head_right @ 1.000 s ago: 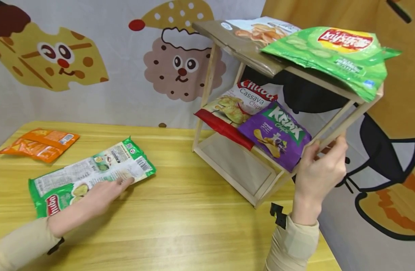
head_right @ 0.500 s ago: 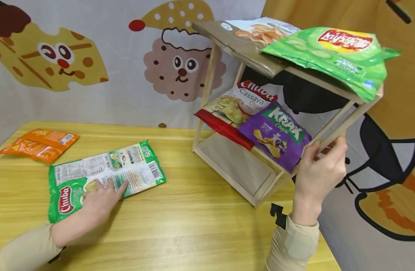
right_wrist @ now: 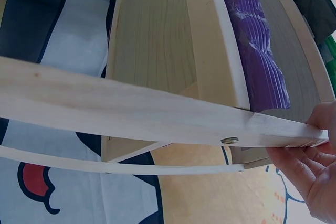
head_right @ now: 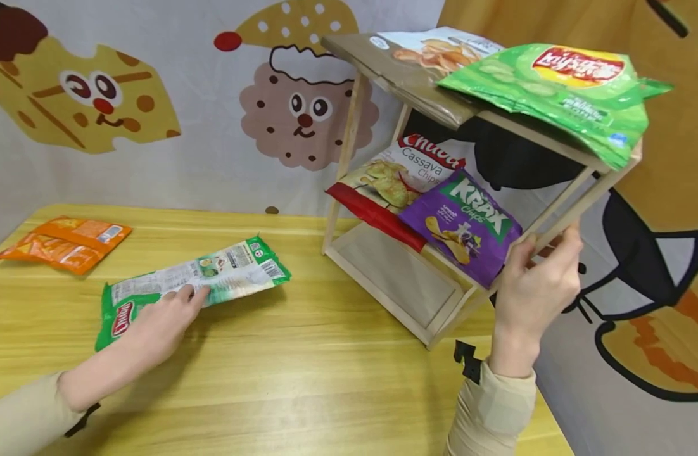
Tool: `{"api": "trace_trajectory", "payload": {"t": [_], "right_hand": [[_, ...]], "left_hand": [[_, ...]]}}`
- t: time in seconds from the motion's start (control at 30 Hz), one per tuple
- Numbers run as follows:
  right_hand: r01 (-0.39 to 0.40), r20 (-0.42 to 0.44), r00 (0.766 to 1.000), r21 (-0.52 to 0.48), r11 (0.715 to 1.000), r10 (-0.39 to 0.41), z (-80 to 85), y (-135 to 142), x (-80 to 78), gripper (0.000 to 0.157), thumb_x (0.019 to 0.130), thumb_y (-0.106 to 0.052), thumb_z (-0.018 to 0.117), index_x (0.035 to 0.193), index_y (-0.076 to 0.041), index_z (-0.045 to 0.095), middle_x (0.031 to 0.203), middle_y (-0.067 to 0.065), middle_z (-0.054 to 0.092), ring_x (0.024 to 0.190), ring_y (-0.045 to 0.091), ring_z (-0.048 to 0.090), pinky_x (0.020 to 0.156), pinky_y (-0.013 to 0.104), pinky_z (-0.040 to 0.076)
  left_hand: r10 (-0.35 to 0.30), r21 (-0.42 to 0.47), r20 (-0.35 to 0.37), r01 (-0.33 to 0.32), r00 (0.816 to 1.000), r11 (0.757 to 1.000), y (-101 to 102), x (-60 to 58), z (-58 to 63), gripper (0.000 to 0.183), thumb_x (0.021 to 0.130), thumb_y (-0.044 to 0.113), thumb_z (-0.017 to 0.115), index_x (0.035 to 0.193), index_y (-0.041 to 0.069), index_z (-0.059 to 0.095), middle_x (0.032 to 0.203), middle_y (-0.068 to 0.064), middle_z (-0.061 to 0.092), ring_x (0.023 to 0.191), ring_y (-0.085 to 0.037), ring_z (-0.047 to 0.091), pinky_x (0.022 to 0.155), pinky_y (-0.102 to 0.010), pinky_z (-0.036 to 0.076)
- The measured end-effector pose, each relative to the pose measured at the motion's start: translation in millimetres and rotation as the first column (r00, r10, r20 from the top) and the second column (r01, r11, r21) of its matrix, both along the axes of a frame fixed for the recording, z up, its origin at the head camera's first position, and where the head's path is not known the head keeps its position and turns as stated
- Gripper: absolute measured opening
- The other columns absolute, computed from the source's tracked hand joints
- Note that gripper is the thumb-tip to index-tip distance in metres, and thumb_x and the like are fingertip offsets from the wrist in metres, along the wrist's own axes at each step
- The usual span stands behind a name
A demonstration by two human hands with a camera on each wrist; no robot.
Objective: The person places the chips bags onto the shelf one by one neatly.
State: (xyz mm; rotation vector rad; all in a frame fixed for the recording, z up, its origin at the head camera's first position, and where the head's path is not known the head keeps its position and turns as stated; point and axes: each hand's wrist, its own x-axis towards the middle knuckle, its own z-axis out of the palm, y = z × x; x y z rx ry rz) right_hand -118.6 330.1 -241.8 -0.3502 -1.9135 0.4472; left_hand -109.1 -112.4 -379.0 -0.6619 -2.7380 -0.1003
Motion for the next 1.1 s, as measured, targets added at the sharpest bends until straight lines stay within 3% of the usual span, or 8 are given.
{"api": "trace_trajectory", "payload": {"t": [0.13,0.23,0.3,0.77,0.93,1.1], "right_hand": [[0.000,0.000,1.000,0.000,1.000,0.000,0.1,-0.2,0.1,0.035,0.098,-0.031,0.045,0.132,-0.023,0.045,0.115,0.018,0.064,0.090,0.021,0.059,0.076,-0.001,0.040],[0.000,-0.005,1.000,0.004,1.000,0.000,0.3,-0.4,0.1,0.035,0.098,-0.031,0.045,0.132,-0.023,0.046,0.115,0.018,0.064,0.090,0.022,0.059,0.076,-0.001,0.040],[0.001,-0.007,1.000,0.005,1.000,-0.001,0.4,-0.5,0.1,0.035,0.098,-0.032,0.045,0.132,-0.023,0.046,0.116,0.018,0.064,0.090,0.022,0.059,0.077,-0.001,0.040],[0.004,-0.011,1.000,-0.004,1.000,-0.004,0.2,-2.0,-0.1,0.035,0.098,-0.031,0.045,0.132,-0.024,0.046,0.116,0.017,0.064,0.090,0.022,0.059,0.080,0.001,0.042],[0.007,-0.007,1.000,-0.012,1.000,-0.007,0.6,-2.3,-0.1,0.036,0.097,-0.030,0.046,0.133,-0.024,0.045,0.117,0.016,0.064,0.091,0.021,0.058,0.082,0.002,0.044],[0.014,-0.008,1.000,-0.015,1.000,-0.014,0.8,-2.5,-0.4,0.036,0.097,-0.031,0.046,0.132,-0.025,0.045,0.117,0.015,0.065,0.088,0.017,0.055,0.081,0.002,0.043]], "left_hand": [[-0.040,0.005,-0.115,0.041,0.993,0.999,-2.2,-3.3,13.4,0.050,0.060,-0.023,0.066,0.105,-0.005,0.054,0.081,-0.019,0.059,0.064,-0.031,0.059,0.040,-0.032,0.049],[-0.075,0.016,-0.225,0.081,0.971,0.997,-5.2,-6.5,22.1,0.048,0.064,-0.023,0.066,0.107,-0.006,0.054,0.087,-0.022,0.063,0.068,-0.034,0.062,0.043,-0.035,0.051],[-0.086,0.031,-0.251,0.097,0.964,0.995,-6.5,-7.7,28.2,0.050,0.065,-0.023,0.067,0.110,-0.005,0.054,0.093,-0.024,0.065,0.072,-0.036,0.064,0.047,-0.037,0.053],[-0.107,0.112,-0.233,0.136,0.967,0.984,-9.7,-6.8,54.7,0.053,0.069,-0.018,0.067,0.119,-0.002,0.056,0.100,-0.024,0.065,0.082,-0.038,0.064,0.059,-0.045,0.056],[-0.146,0.089,-0.218,0.168,0.965,0.982,-9.7,-8.4,66.4,0.049,0.066,-0.015,0.068,0.112,0.000,0.061,0.092,-0.020,0.064,0.071,-0.032,0.063,0.048,-0.035,0.052],[-0.172,0.066,-0.106,0.180,0.979,0.981,-10.3,-10.8,74.8,0.049,0.064,-0.011,0.058,0.108,0.007,0.068,0.084,-0.012,0.064,0.050,-0.014,0.048,0.036,-0.017,0.028]]}}
